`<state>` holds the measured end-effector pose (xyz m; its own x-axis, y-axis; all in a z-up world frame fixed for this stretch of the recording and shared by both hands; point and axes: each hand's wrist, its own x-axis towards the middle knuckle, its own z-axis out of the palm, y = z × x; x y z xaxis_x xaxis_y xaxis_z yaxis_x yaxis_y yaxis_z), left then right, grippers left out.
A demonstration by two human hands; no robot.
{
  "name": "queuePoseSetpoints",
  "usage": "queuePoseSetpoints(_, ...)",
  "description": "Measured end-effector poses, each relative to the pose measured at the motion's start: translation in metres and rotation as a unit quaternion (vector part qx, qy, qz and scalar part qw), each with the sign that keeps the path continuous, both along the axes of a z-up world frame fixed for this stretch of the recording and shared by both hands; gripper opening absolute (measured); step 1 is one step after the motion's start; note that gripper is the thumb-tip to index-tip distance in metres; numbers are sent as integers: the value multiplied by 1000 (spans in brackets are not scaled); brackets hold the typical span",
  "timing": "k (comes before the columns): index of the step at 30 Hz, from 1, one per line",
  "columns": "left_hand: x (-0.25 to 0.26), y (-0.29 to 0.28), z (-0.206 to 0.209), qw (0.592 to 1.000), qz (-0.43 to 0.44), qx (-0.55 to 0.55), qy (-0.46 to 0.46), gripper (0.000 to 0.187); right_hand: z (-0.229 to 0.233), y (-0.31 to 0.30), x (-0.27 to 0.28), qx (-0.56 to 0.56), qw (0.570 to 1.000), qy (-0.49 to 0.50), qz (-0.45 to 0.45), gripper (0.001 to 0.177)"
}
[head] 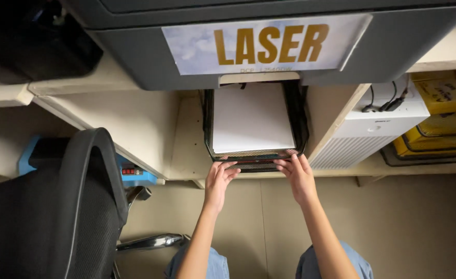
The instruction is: The person organizes office supplies by moving a mesh tray containing paper, picking up and carrying packs of copy paper to different tables, and relocating a calculator on a desk.
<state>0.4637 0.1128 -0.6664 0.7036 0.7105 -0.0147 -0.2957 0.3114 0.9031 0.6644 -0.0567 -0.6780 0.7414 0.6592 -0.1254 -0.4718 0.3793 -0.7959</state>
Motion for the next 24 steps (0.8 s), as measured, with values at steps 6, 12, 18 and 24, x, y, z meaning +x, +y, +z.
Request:
queuePoseSetpoints(6, 1, 10, -18, 998, -20, -45, -46, 32, -18, 0, 9, 10, 1000, -8, 10, 22)
queuePoseSetpoints(12, 0, 11, -20, 999, -2, -34, -37, 26, 2, -2, -6, -73, 996, -50, -19, 23)
queuePoseSetpoints(18, 6, 25, -98, 995, 82, -44, 28, 25, -74, -14, 11, -61, 996, -53, -28, 26)
queuePoseSetpoints(24, 17, 13, -76, 991, 116, -56, 41, 22, -51, -13, 11, -172, 985, 19, -23, 28)
